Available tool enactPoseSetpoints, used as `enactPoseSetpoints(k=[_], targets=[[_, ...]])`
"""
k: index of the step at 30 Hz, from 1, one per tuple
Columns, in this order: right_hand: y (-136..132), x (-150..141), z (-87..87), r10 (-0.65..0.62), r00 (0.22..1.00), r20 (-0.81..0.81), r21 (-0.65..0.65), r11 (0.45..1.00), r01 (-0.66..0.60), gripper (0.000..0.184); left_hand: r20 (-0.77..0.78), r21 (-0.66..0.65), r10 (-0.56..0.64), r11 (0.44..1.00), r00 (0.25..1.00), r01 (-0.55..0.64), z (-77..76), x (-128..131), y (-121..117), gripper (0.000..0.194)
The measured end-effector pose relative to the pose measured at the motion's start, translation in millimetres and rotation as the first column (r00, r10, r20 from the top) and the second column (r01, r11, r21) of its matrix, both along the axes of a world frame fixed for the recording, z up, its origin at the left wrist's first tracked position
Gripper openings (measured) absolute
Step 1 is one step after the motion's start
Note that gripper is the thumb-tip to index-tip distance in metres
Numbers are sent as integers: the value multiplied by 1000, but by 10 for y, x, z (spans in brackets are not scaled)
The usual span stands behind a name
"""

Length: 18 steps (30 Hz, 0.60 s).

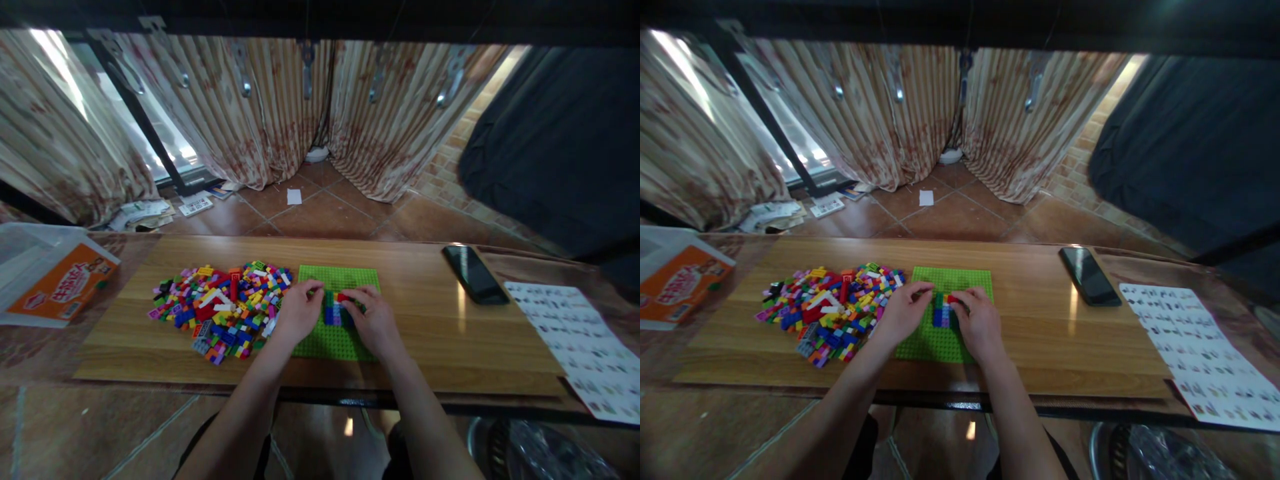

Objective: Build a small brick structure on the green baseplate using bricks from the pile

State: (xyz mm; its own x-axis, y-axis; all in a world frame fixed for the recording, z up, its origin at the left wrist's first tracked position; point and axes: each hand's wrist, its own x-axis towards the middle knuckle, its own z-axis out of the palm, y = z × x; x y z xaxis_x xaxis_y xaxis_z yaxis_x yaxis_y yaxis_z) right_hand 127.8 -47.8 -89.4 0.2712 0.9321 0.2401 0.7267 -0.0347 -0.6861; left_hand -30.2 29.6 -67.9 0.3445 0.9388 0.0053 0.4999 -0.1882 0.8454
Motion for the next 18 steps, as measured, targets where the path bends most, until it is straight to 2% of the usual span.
enactPoseSetpoints(k=[5, 18], targets=[[25, -36, -38, -31, 998, 56, 18, 999, 30, 21, -110, 52, -44, 997, 993, 50, 23, 34, -76, 25], [75, -41, -53, -19, 1000, -22, -24, 1000, 18, 20, -168, 76, -75, 993, 983, 89, 30, 33, -120, 25]])
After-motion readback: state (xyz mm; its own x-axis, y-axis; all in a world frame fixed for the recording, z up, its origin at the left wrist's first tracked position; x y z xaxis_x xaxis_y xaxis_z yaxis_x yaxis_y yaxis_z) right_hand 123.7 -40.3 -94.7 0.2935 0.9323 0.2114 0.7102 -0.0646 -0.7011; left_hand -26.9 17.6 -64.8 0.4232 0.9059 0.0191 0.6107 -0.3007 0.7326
